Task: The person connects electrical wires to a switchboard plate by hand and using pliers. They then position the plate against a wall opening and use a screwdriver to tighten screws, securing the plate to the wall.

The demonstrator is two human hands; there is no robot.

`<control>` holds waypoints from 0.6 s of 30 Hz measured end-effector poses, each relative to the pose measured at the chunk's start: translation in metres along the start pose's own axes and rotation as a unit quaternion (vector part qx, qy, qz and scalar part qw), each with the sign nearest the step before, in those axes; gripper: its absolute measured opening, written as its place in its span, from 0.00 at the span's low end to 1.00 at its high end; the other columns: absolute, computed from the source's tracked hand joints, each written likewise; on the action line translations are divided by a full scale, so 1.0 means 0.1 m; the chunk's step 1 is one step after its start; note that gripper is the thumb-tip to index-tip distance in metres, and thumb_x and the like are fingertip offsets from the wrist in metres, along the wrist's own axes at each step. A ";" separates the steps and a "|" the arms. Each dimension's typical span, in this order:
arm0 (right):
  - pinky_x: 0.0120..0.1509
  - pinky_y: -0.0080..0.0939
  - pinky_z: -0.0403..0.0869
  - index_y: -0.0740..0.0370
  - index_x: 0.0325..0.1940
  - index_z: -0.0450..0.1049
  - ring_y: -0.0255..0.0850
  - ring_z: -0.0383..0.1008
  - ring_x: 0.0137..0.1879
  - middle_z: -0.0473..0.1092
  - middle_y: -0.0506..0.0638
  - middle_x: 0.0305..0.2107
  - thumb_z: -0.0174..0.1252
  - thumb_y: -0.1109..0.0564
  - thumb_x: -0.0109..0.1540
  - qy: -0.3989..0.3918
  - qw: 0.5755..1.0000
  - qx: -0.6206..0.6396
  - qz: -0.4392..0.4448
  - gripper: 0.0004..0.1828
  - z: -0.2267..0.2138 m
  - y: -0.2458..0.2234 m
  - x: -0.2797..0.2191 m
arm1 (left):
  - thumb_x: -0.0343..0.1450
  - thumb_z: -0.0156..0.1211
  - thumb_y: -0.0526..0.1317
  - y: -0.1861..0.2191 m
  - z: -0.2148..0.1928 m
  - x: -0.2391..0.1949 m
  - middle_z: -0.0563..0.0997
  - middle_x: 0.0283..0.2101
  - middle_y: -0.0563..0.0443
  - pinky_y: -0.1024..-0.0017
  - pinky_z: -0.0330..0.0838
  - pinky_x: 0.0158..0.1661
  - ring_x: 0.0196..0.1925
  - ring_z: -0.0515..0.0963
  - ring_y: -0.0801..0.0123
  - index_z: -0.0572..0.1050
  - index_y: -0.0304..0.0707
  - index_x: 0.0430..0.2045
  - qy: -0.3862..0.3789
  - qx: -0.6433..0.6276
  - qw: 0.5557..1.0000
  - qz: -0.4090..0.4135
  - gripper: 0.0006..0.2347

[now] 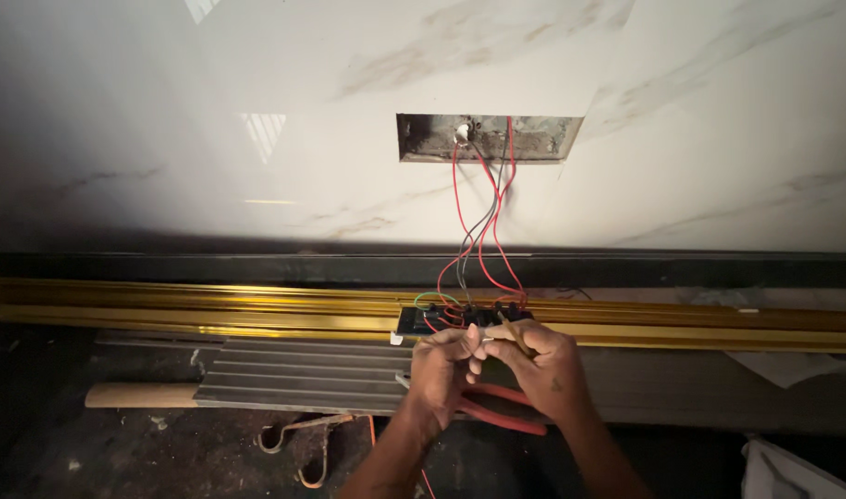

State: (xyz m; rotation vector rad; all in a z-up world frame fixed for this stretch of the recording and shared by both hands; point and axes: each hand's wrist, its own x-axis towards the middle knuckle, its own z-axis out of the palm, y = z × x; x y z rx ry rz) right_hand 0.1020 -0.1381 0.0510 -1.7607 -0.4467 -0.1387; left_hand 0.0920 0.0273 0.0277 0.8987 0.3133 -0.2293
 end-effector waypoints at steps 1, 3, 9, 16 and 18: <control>0.43 0.35 0.77 0.67 0.41 0.82 0.35 0.81 0.38 0.81 0.51 0.32 0.65 0.64 0.59 0.001 1.000 -0.008 -0.004 0.07 0.00 0.00 0.00 | 0.70 0.68 0.41 0.02 0.01 -0.03 0.80 0.22 0.51 0.75 0.65 0.24 0.21 0.73 0.73 0.81 0.30 0.26 0.013 0.014 1.000 0.002 0.10; 0.43 0.34 0.78 0.66 0.39 0.81 0.35 0.82 0.37 0.81 0.49 0.31 0.65 0.63 0.59 0.005 1.000 -0.023 -0.012 0.05 0.00 0.01 -0.01 | 0.69 0.68 0.40 0.06 0.03 -0.06 0.80 0.21 0.50 0.75 0.64 0.23 0.20 0.73 0.73 0.81 0.29 0.25 0.014 0.043 0.999 0.017 0.09; 0.33 0.31 0.72 0.67 0.38 0.82 0.30 0.74 0.30 0.79 0.47 0.25 0.68 0.61 0.58 0.021 0.998 0.030 0.044 0.06 0.05 0.17 -0.07 | 0.69 0.67 0.38 0.05 -0.04 -0.01 0.79 0.20 0.50 0.76 0.65 0.21 0.18 0.73 0.74 0.81 0.31 0.26 0.051 0.085 0.993 0.067 0.07; 0.21 0.32 0.53 0.65 0.38 0.83 0.29 0.56 0.18 0.66 0.44 0.17 0.66 0.59 0.59 0.077 0.967 0.140 0.198 0.07 -0.05 0.31 -0.15 | 0.70 0.67 0.38 0.05 -0.25 0.05 0.77 0.20 0.53 0.71 0.65 0.19 0.18 0.71 0.74 0.79 0.30 0.27 0.100 0.103 0.976 0.162 0.08; 0.21 0.34 0.52 0.66 0.41 0.83 0.31 0.54 0.19 0.64 0.44 0.18 0.66 0.58 0.59 0.101 0.953 0.124 0.257 0.09 -0.11 0.36 -0.14 | 0.69 0.67 0.42 0.18 -0.36 0.02 0.82 0.25 0.53 0.69 0.73 0.29 0.24 0.78 0.71 0.83 0.34 0.30 0.190 0.324 0.900 0.220 0.09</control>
